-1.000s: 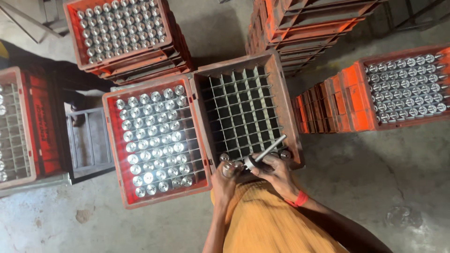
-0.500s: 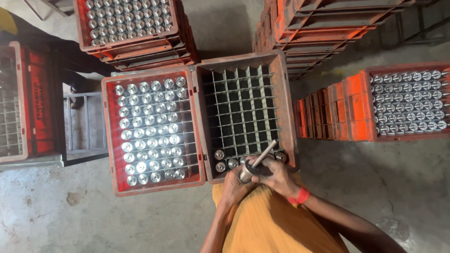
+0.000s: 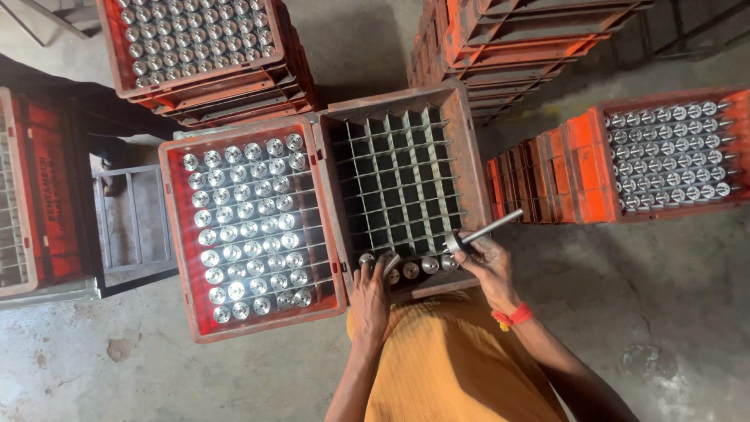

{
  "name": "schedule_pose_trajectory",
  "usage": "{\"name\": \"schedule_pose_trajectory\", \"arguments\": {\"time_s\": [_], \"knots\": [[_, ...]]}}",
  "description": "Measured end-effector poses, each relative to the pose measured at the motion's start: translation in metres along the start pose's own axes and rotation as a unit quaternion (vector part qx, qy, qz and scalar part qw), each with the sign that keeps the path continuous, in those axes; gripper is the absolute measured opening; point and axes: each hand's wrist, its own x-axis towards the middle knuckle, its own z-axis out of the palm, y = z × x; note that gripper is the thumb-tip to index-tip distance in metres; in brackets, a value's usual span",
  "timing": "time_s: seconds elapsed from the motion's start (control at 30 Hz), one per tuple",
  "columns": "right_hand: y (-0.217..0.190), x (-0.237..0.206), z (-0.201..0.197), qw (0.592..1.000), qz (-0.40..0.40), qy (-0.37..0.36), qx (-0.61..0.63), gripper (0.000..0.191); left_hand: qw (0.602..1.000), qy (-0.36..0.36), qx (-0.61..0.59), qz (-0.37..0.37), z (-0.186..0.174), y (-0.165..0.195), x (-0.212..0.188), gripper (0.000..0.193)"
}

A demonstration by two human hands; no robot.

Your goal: The person moves a crate of metal balls to a workstation and uses a magnetic tool to transfer the balls one by one into a grid crate. The person continues transferring until the grid crate is filled.

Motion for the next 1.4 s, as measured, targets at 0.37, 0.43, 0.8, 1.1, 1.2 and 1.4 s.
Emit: {"name": "schedule_pose_trajectory", "arguments": {"time_s": [0.37, 0.43, 0.8, 1.1, 1.2, 1.4], "knots": [[0.026, -0.053, 0.033, 0.997, 0.082, 0.006, 0.009, 0.045, 0.997, 0.000, -0.077, -0.032, -0.022, -0.069, 0.039, 0.016], [0.026, -0.059, 0.038, 0.996, 0.093, 0.013, 0.010, 0.044, 0.997, 0.036, -0.051, -0.038, -0.029, -0.093, 0.075, 0.020], [0.038, -0.061, 0.037, 0.996, 0.088, -0.008, 0.005, 0.045, 0.986, 0.123, 0.099, -0.044, -0.037, -0.121, 0.233, 0.056], [0.029, -0.050, 0.035, 0.998, 0.029, -0.033, -0.041, 0.042, 0.961, 0.063, 0.264, -0.048, -0.029, -0.129, 0.255, 0.028], [0.028, -0.049, 0.035, 0.998, 0.055, -0.041, -0.016, 0.043, 0.949, 0.089, 0.302, 0.023, -0.051, -0.126, 0.251, 0.048], [0.023, -0.055, 0.027, 0.995, 0.093, -0.034, -0.018, 0.045, 0.958, 0.214, -0.159, 0.104, -0.135, -0.113, 0.160, 0.045]]}}
